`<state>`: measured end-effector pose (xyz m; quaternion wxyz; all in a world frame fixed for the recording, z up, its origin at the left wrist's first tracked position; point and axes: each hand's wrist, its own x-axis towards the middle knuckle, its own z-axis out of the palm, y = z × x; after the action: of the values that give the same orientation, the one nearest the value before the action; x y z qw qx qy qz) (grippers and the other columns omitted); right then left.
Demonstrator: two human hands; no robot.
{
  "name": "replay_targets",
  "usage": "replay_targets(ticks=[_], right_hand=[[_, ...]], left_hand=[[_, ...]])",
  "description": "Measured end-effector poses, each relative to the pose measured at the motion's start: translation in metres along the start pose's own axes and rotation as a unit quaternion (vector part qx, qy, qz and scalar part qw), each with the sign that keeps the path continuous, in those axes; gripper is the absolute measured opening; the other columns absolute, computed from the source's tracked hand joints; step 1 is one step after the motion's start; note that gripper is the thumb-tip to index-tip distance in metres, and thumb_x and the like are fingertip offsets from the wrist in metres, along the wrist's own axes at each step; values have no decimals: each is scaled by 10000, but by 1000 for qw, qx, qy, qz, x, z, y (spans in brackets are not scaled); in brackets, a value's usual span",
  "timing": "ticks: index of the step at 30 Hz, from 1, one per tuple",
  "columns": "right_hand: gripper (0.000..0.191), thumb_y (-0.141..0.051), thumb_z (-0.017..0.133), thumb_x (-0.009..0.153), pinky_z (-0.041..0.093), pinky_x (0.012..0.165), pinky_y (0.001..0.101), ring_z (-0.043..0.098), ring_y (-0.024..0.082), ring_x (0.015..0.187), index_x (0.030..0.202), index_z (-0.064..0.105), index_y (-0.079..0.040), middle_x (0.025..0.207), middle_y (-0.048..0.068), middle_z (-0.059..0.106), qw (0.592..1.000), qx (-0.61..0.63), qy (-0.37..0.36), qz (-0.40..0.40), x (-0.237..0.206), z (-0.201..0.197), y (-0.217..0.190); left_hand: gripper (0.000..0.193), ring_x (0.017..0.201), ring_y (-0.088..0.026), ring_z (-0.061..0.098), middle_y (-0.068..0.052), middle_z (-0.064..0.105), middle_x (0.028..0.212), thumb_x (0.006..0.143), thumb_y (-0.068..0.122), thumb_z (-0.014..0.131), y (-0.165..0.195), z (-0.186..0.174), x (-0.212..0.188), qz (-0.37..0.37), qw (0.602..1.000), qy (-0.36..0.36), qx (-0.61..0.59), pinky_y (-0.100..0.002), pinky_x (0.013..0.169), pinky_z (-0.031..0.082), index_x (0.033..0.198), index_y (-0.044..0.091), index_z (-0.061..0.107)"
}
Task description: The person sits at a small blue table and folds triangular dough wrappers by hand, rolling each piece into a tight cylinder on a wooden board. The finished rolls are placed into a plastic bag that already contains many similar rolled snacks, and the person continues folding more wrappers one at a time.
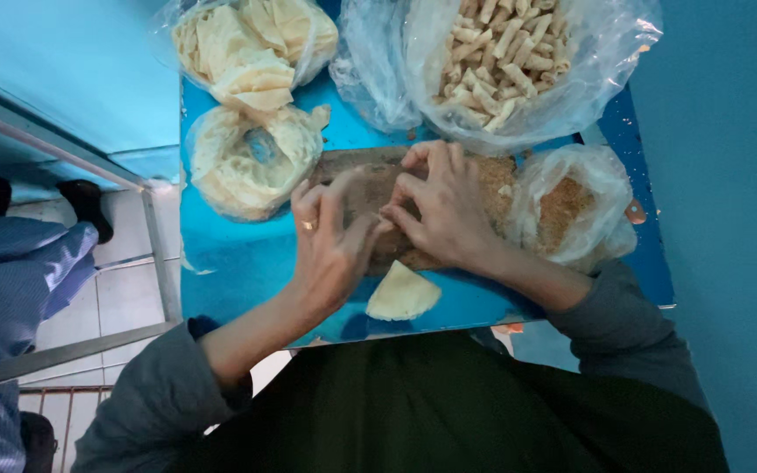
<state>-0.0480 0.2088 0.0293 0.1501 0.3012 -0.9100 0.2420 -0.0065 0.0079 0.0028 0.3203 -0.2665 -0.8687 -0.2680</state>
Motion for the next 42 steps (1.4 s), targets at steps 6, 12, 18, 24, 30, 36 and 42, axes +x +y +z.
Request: replay_targets(ticks=[6,12,18,24,30,36,42], right_hand=[[223,-368,803,870,354,928,504,472,319,1176,873,711,-164,1242,83,546,998,-42,46,-17,-5,-14,1],[295,-279,763,867,389,982,470,530,270,1201,1161,779,-250,1388,54,579,987,-90,59,-123,-22,-28,-4],[410,-283,756,793,387,998,500,536,287,1199,1197,762,-210,1414,90,560,975,-149,42,-158,-22,-29,-6],[505,-271,792,697,429,976,497,533,345,1192,1197,756,-206,1399,119,549,991,-5,-4,-135,-16,-45,-6],[472,-74,720,944,541,1059,384,634,265,1292,1407,644,-127,1423,129,634,959,275,-53,-35,-25,-101,-4],[570,-91,739,903,554,1031,334,688,184,1204,1448,574,-73,1384,97,678,917,378,-125,22,-58,-148,-31],[444,-50,731,948,573,999,324,684,219,1243,1382,639,-60,1355,113,685,923,372,-86,-42,-98,-152,-55]], left_hand=[[203,1246,-353,448,-162,466,1498,874,112,755,8,-7,-3,35,998,-35,47,-606,1152,321,1061,34,754],[263,1243,-364,442,-174,471,1479,878,99,716,14,-10,2,28,997,-50,53,-613,1148,306,1135,46,742],[289,1246,-370,453,-180,497,1441,865,107,693,13,-10,8,33,995,-67,71,-628,1147,303,1145,39,726],[267,1237,-373,464,-162,540,1385,893,136,705,20,-16,14,62,995,-57,60,-594,1101,322,1151,99,759],[106,1172,-281,588,-117,641,1245,902,121,738,40,-49,19,-150,957,-99,-228,-386,1015,432,992,64,731],[121,1129,-151,611,-68,653,1248,961,119,696,89,-72,-2,-370,691,-134,-606,-306,996,476,949,5,733],[147,1058,-153,645,-44,663,1143,984,112,680,128,-42,-15,-397,541,-116,-732,-344,989,520,1045,-16,716]])
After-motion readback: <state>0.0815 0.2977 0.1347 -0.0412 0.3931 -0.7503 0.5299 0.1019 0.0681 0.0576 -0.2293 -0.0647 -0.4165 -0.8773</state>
